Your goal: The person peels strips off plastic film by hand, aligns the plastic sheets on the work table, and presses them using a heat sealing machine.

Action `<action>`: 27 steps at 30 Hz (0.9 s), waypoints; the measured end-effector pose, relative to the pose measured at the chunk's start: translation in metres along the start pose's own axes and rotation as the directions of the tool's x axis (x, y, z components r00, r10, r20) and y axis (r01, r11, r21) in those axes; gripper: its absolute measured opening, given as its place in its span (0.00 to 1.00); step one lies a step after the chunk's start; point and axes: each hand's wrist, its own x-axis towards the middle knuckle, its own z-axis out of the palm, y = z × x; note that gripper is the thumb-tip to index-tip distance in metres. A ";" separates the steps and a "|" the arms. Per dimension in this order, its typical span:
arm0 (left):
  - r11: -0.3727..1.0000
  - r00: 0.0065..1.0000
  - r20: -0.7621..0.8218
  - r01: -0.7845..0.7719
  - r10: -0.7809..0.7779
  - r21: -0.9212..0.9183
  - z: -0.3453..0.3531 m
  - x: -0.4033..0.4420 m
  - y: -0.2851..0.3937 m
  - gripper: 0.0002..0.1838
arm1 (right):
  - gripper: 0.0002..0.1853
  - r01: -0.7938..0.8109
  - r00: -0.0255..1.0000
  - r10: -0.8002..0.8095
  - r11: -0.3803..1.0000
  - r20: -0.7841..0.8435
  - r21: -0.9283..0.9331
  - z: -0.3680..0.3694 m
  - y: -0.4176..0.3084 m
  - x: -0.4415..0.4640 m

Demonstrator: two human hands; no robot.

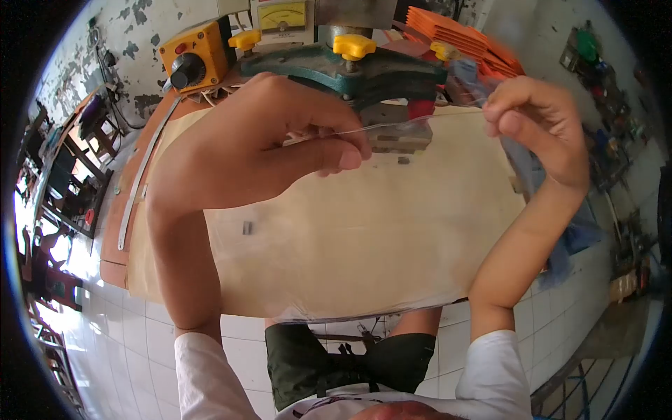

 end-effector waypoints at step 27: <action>0.995 0.976 -0.217 0.012 0.010 0.101 0.004 -0.003 0.011 0.07 | 0.06 -0.097 0.991 0.100 0.995 0.095 -0.030 0.044 -0.012 0.029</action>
